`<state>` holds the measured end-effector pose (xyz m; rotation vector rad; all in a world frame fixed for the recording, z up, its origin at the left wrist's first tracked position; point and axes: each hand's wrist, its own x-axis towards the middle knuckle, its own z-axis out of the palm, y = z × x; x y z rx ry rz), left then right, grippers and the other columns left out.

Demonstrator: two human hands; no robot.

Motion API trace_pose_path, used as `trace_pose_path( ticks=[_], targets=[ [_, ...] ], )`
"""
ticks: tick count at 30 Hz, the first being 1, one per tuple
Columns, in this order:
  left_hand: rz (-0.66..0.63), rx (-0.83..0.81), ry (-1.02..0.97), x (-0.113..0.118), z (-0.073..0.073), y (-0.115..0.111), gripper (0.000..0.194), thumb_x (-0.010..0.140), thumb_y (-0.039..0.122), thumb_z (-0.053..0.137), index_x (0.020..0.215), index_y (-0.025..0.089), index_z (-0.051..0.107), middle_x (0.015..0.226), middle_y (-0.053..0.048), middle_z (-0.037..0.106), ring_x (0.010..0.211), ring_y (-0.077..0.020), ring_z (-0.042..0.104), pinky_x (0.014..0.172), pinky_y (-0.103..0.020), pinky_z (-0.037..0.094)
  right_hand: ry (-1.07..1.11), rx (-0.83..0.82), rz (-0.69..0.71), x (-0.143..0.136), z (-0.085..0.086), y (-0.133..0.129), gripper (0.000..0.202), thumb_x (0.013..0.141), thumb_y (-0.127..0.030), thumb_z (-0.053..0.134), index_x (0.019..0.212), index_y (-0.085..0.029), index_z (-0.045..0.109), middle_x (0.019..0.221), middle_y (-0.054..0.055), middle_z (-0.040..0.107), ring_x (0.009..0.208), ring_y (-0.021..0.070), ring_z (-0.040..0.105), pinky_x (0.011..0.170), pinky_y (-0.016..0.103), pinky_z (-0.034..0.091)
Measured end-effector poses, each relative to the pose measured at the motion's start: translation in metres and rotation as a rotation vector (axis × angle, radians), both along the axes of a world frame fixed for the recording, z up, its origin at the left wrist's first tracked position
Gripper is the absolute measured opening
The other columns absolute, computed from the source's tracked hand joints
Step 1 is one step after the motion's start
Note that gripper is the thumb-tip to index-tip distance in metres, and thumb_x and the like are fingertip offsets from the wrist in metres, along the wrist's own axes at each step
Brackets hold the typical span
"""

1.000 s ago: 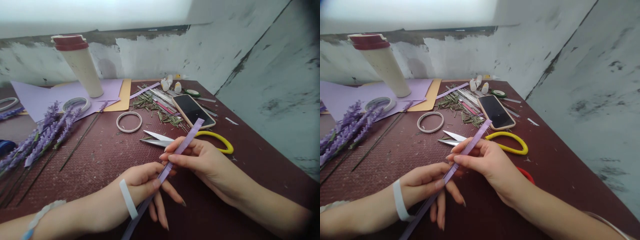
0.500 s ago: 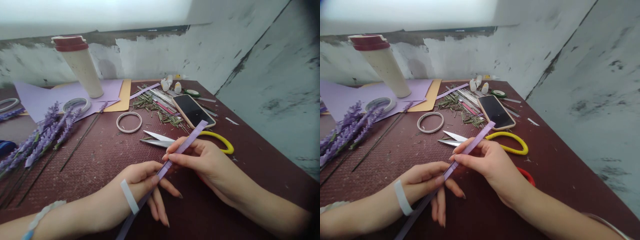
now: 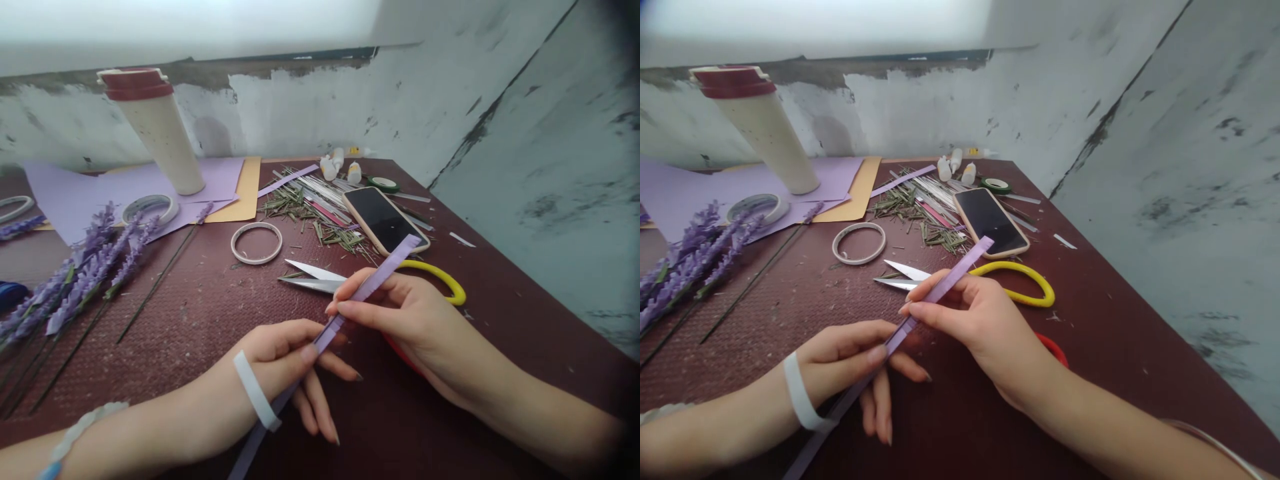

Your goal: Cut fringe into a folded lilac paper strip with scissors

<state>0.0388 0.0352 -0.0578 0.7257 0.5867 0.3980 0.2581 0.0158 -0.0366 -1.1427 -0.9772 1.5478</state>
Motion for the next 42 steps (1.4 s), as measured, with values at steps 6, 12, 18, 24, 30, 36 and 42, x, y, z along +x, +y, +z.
trace_pose_path(
  ticks=[6, 12, 18, 24, 30, 36, 42],
  targets=[
    [-0.043, -0.017, -0.082, -0.001, -0.004, 0.006, 0.045, 0.092, 0.057, 0.096, 0.114, 0.018, 0.086, 0.107, -0.012, 0.094, 0.064, -0.0181, 0.086, 0.058, -0.023, 0.063, -0.027, -0.015, -0.036, 0.0, 0.0, 0.002, 0.025, 0.072, -0.036, 0.108, 0.079, -0.026, 0.086, 0.077, -0.003, 0.081, 0.074, 0.0151, 0.073, 0.075, 0.025, 0.059],
    [-0.064, 0.029, -0.019, -0.004, -0.007, 0.005, 0.041, 0.104, 0.056, 0.083, 0.118, 0.017, 0.081, 0.112, -0.016, 0.093, 0.066, -0.0192, 0.085, 0.061, -0.026, 0.061, -0.017, -0.026, -0.049, -0.001, 0.001, 0.002, 0.035, 0.064, -0.041, 0.114, 0.078, -0.025, 0.086, 0.076, -0.002, 0.082, 0.073, 0.0153, 0.073, 0.074, 0.025, 0.058],
    [-0.076, 0.006, -0.054, -0.003, -0.01, 0.005, 0.043, 0.097, 0.055, 0.091, 0.116, 0.018, 0.08, 0.106, -0.012, 0.093, 0.065, -0.0176, 0.086, 0.058, -0.023, 0.06, 0.004, -0.043, -0.07, -0.002, -0.001, 0.002, 0.034, 0.063, -0.035, 0.114, 0.08, -0.024, 0.086, 0.076, -0.002, 0.08, 0.072, 0.0154, 0.072, 0.072, 0.026, 0.057],
    [-0.07, 0.034, -0.052, -0.004, -0.016, 0.004, 0.041, 0.097, 0.051, 0.093, 0.118, 0.018, 0.08, 0.11, -0.014, 0.094, 0.068, -0.0201, 0.089, 0.065, -0.025, 0.065, -0.024, -0.033, -0.049, -0.002, 0.0, 0.002, 0.039, 0.065, -0.044, 0.112, 0.083, -0.024, 0.084, 0.077, -0.002, 0.079, 0.072, 0.0186, 0.074, 0.075, 0.032, 0.058],
    [-0.061, 0.006, -0.063, -0.003, -0.013, 0.005, 0.037, 0.097, 0.049, 0.094, 0.115, 0.019, 0.082, 0.106, -0.012, 0.095, 0.067, -0.02, 0.089, 0.064, -0.024, 0.066, -0.062, -0.036, -0.049, -0.002, 0.003, 0.002, 0.037, 0.064, -0.042, 0.111, 0.081, -0.024, 0.083, 0.078, 0.0, 0.079, 0.075, 0.0205, 0.072, 0.077, 0.034, 0.058],
    [-0.016, -0.06, -0.031, -0.002, -0.004, 0.003, 0.026, 0.098, 0.039, 0.094, 0.111, 0.019, 0.085, 0.099, -0.007, 0.094, 0.066, -0.0154, 0.088, 0.061, -0.02, 0.064, -0.049, -0.001, -0.049, -0.002, 0.001, 0.002, 0.031, 0.068, -0.039, 0.11, 0.081, -0.026, 0.085, 0.078, -0.001, 0.08, 0.075, 0.0179, 0.072, 0.077, 0.03, 0.058],
    [0.065, 0.002, -0.012, 0.0, -0.011, 0.0, 0.043, 0.089, 0.049, 0.1, 0.111, 0.016, 0.082, 0.102, -0.012, 0.094, 0.059, -0.0173, 0.085, 0.053, -0.021, 0.06, -0.054, 0.034, 0.0, 0.0, 0.0, 0.004, 0.035, 0.077, -0.05, 0.104, 0.095, -0.025, 0.088, 0.098, 0.005, 0.087, 0.091, 0.0254, 0.081, 0.089, 0.04, 0.065]
  ],
)
